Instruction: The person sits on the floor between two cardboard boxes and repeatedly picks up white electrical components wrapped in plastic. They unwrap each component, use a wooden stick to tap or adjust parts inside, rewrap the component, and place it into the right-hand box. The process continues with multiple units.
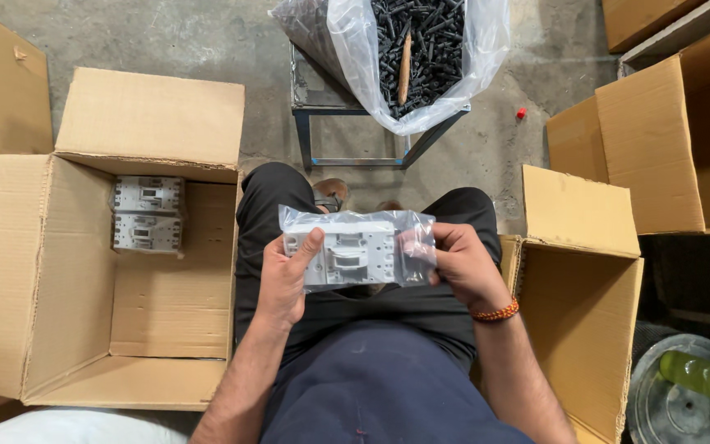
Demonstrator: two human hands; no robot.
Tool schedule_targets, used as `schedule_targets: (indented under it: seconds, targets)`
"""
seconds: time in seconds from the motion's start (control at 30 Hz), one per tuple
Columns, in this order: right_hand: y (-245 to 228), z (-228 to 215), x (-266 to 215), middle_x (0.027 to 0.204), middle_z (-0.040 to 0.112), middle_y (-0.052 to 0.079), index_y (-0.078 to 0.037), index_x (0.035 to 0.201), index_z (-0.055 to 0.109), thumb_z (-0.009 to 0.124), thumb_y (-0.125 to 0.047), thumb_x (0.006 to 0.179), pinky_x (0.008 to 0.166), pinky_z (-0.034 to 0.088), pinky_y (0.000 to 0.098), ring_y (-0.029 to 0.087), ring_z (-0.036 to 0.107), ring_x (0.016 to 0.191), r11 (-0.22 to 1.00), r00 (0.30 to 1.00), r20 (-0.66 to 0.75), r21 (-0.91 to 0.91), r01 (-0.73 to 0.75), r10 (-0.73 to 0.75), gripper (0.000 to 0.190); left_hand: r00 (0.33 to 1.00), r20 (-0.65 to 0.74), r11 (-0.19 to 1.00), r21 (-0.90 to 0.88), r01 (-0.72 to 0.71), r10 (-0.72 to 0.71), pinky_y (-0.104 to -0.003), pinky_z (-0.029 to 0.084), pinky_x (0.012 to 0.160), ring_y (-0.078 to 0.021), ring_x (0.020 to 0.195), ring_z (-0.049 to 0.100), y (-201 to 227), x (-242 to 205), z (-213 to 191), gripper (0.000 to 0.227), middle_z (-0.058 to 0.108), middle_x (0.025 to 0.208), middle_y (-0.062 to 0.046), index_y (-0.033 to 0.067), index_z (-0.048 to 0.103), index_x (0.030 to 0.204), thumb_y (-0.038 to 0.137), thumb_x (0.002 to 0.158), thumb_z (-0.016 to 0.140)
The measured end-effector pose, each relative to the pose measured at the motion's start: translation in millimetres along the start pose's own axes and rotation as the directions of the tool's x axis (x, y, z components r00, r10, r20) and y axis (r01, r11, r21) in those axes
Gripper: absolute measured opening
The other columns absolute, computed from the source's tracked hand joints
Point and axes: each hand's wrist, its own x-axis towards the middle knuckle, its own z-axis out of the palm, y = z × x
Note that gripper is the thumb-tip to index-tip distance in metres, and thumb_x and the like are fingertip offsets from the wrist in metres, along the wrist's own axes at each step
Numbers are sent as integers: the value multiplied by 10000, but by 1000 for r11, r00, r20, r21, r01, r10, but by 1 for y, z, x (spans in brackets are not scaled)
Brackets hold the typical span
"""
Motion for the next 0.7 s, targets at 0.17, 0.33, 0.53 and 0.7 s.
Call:
schedule_targets:
  seconds: [0.17, 0.33, 0.53, 0.7]
  targets:
    - [-7, 5, -3, 956, 756, 17, 0, 1291, 705, 769, -78, 847, 521, 426, 188, 32, 579, 662, 998, 996, 75, 23, -54, 52, 455, 998, 61, 1000, 9, 26, -26, -245, 541, 786, -76, 860, 669, -7, 1, 3, 413, 756, 961, -32, -3, 736, 1051, 388, 1042, 602]
    - [-5, 17, -3, 990, 752, 14, 31, 1230, 696, 770, -53, 853, 681, 535, 195, 34, 668, 800, 997, 999, -6, 60, -43, 43, 394, 997, 30, 989, 129, -73, 70, -216, 529, 783, -38, 843, 652, -10, 4, 3, 447, 738, 934, 1, 1, 718, 1058, 380, 1091, 484]
    - [8, -2, -9, 862, 712, -12, 10, 1232, 695, 748, -98, 882, 474, 367, 172, 7, 513, 586, 997, 985, -154, 24, -75, 78, 370, 974, -124, 961, 230, -157, 189, -229, 477, 640, -72, 703, 603, -2, 6, 1, 345, 748, 889, -43, -30, 715, 1047, 254, 1109, 530]
    - [11, -26, -16, 812, 669, -31, 40, 1259, 647, 698, -131, 948, 467, 352, 170, 9, 422, 525, 963, 990, -110, 264, -54, 86, 359, 916, -230, 914, 325, -245, 328, -261, 498, 584, -119, 725, 616, 18, 13, -5, 181, 727, 981, -85, 2, 621, 1111, 164, 1050, 565]
